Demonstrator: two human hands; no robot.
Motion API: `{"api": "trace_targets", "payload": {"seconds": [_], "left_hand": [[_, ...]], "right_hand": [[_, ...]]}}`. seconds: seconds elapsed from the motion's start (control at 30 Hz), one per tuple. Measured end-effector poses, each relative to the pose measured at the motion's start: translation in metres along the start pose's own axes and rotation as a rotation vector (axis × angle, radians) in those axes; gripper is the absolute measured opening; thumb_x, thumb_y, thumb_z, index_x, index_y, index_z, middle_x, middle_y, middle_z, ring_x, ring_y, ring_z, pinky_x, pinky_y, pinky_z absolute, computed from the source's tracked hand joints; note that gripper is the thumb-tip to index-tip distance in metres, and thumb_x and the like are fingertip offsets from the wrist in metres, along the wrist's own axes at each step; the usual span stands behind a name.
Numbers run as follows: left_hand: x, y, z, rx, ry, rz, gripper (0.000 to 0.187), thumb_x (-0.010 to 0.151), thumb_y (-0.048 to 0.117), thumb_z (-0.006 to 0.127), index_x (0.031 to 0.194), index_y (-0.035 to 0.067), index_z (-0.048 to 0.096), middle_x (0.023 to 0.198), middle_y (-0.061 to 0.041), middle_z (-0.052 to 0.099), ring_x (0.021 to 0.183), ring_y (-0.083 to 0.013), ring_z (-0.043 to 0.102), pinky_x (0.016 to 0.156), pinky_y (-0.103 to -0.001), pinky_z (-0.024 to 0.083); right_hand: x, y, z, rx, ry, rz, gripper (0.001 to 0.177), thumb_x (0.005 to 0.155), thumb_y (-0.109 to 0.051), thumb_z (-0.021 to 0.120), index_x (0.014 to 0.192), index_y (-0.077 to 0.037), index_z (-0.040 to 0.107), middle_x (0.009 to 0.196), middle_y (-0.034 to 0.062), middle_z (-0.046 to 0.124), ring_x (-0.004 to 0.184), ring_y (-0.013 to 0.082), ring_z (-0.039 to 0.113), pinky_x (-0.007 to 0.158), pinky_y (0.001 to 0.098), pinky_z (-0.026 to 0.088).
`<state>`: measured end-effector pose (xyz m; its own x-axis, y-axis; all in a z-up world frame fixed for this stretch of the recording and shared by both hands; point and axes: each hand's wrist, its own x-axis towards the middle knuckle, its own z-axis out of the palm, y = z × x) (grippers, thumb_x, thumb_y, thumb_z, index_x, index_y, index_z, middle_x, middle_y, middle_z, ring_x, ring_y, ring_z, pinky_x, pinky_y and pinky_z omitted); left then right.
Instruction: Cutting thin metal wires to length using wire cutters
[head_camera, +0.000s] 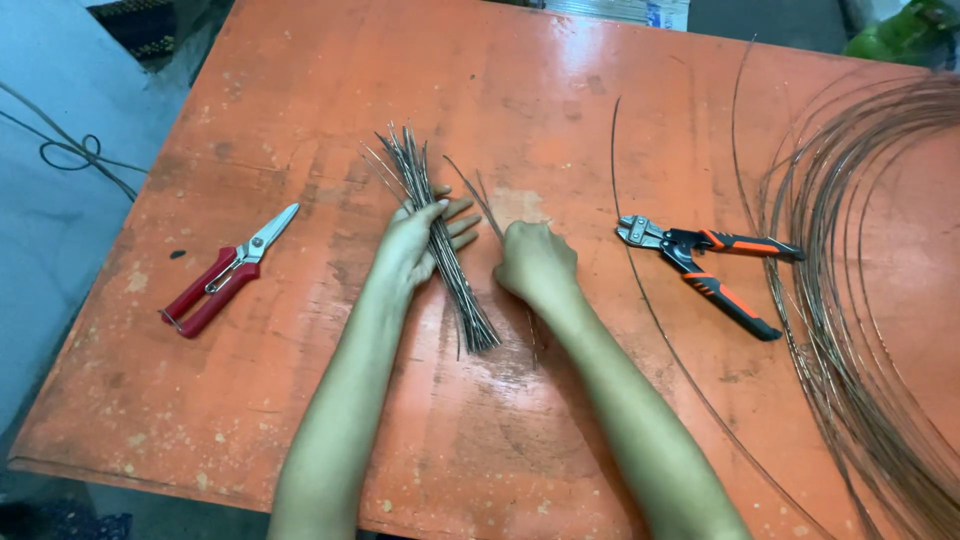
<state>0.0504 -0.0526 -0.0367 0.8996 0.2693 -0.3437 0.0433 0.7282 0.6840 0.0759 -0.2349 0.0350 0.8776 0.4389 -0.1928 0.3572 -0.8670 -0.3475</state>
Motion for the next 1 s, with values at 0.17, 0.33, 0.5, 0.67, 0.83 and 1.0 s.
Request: {"api": "trace_targets", "payload": {"seconds": [0.17, 0.33, 0.5, 0.67, 0.83, 1.0], "left_hand": [[-0.006, -0.008, 0.017, 0.003, -0.006, 0.028, 0.023, 0.097, 0.002, 0.061, 0.116, 0.015, 0.057, 0.107, -0.026, 0.073, 0.093, -0.0438, 0.075, 0.077, -0.062, 0.061], [-0.011, -0.013, 0.038, -0.022, -0.024, -0.01, 0.019, 0.095, 0.009, 0.07, 0.112, 0.009, 0.061, 0.102, -0.029, 0.074, 0.083, -0.0417, 0.077, 0.069, -0.063, 0.062], [-0.019, -0.02, 0.055, 0.067, -0.044, 0.001, 0.029, 0.087, 0.001, 0.075, 0.112, -0.001, 0.062, 0.09, -0.02, 0.074, 0.072, -0.0305, 0.075, 0.065, -0.053, 0.064], [-0.015, -0.027, 0.06, 0.257, 0.003, 0.105, 0.037, 0.082, 0.002, 0.079, 0.115, -0.005, 0.062, 0.085, -0.016, 0.073, 0.065, -0.0229, 0.072, 0.057, -0.044, 0.065], [0.027, -0.047, 0.032, 0.342, 0.04, 0.167, 0.033, 0.082, 0.0, 0.079, 0.111, -0.003, 0.065, 0.072, -0.017, 0.069, 0.058, -0.026, 0.072, 0.052, -0.043, 0.065], [0.046, -0.046, 0.013, 0.745, 0.02, 0.328, 0.053, 0.084, -0.008, 0.068, 0.127, 0.004, 0.04, 0.098, -0.023, 0.073, 0.072, -0.0303, 0.076, 0.06, -0.041, 0.066]], "right_hand": [[-0.003, 0.009, -0.018, 0.098, -0.044, 0.064, 0.034, 0.077, -0.025, 0.073, 0.101, -0.002, 0.077, 0.096, 0.0262, 0.074, 0.101, 0.0496, 0.072, 0.082, 0.062, 0.058], [0.014, 0.036, -0.002, 0.559, -0.159, -0.037, 0.034, 0.077, -0.025, 0.075, 0.103, -0.003, 0.077, 0.089, 0.0161, 0.077, 0.09, 0.0285, 0.075, 0.082, 0.0452, 0.056], [0.045, 0.058, 0.026, 0.571, -0.207, -0.11, 0.029, 0.082, -0.029, 0.079, 0.105, -0.012, 0.079, 0.094, 0.0105, 0.079, 0.091, 0.0229, 0.076, 0.08, 0.0403, 0.059], [0.022, 0.048, 0.013, 0.915, -0.261, 0.013, 0.029, 0.085, -0.011, 0.076, 0.108, 0.004, 0.07, 0.092, 0.017, 0.076, 0.075, 0.0202, 0.075, 0.069, 0.0334, 0.066], [0.015, 0.048, 0.007, 1.123, -0.274, 0.125, 0.03, 0.086, -0.003, 0.072, 0.113, 0.011, 0.064, 0.095, 0.0199, 0.073, 0.075, 0.023, 0.076, 0.069, 0.0332, 0.068], [0.009, 0.051, -0.005, 1.233, -0.205, 0.121, 0.025, 0.088, -0.002, 0.072, 0.112, 0.005, 0.067, 0.093, 0.0156, 0.074, 0.073, 0.0221, 0.077, 0.065, 0.031, 0.069]]}}
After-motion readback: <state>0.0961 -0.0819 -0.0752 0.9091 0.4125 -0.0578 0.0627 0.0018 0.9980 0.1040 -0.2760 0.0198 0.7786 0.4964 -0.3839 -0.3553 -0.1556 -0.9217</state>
